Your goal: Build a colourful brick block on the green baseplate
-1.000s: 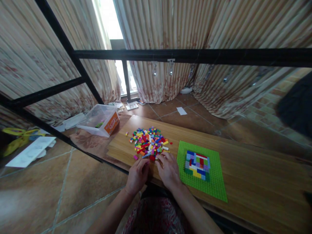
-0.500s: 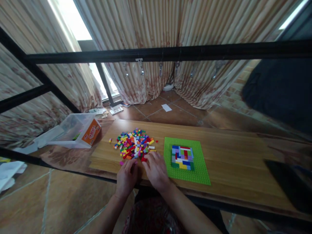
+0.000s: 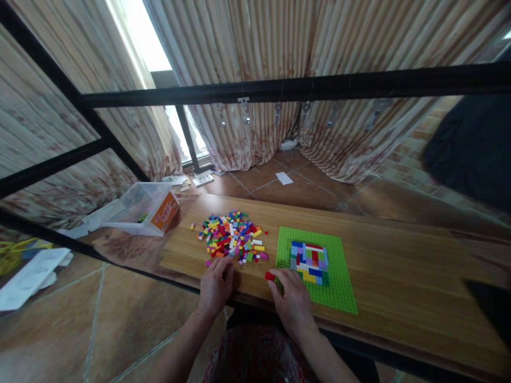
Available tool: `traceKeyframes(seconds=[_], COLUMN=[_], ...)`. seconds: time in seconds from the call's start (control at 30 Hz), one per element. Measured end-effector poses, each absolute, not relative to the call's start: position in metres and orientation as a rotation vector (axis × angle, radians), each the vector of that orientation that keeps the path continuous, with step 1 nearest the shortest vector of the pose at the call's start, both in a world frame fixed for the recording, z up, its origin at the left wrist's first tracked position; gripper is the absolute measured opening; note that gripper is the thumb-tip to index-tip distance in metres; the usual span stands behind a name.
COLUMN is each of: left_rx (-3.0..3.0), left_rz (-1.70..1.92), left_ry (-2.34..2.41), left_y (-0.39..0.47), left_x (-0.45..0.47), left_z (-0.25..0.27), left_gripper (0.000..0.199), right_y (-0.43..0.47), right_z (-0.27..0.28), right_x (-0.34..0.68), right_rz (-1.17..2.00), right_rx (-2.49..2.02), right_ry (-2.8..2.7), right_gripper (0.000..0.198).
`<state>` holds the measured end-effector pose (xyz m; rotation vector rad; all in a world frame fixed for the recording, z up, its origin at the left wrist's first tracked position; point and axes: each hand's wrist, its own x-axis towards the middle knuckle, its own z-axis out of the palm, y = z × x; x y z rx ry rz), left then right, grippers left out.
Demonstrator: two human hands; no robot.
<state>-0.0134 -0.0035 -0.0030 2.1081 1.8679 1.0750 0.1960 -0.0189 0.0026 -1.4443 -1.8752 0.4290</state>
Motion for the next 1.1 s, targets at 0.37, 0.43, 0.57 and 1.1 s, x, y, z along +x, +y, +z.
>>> traceKeyframes(seconds=[0.37,0.43,0.57,1.1], left_rx=[1.810,1.785,1.808,1.999], left_rz=[1.265,1.228,1.122,1.036], left_ry=[2.171,2.227,2.200,2.043], left_y=[-0.019,-0.017,-0.014,0.013], left_x=[-0.043,-0.049,-0.050,-0.041], left_z=[-0.001,-0.001,0.000,0.004], left_gripper=[0.014,0.016,0.018,0.020], right_y=[0.001,0.006,0.017,-0.014], right_z=[-0.007,-0.007,-0.004,-0.002], right_x=[0.157,0.155,0.154,0.170], right_rz=[0.307,0.240,0.173,0.286], right_rx=[-1.355,-1.384,-1.419,-1.359], right_ry=[-2.104,-2.116,-2.082,-1.948], right_gripper=[0.013,0.011,0.012,0.017])
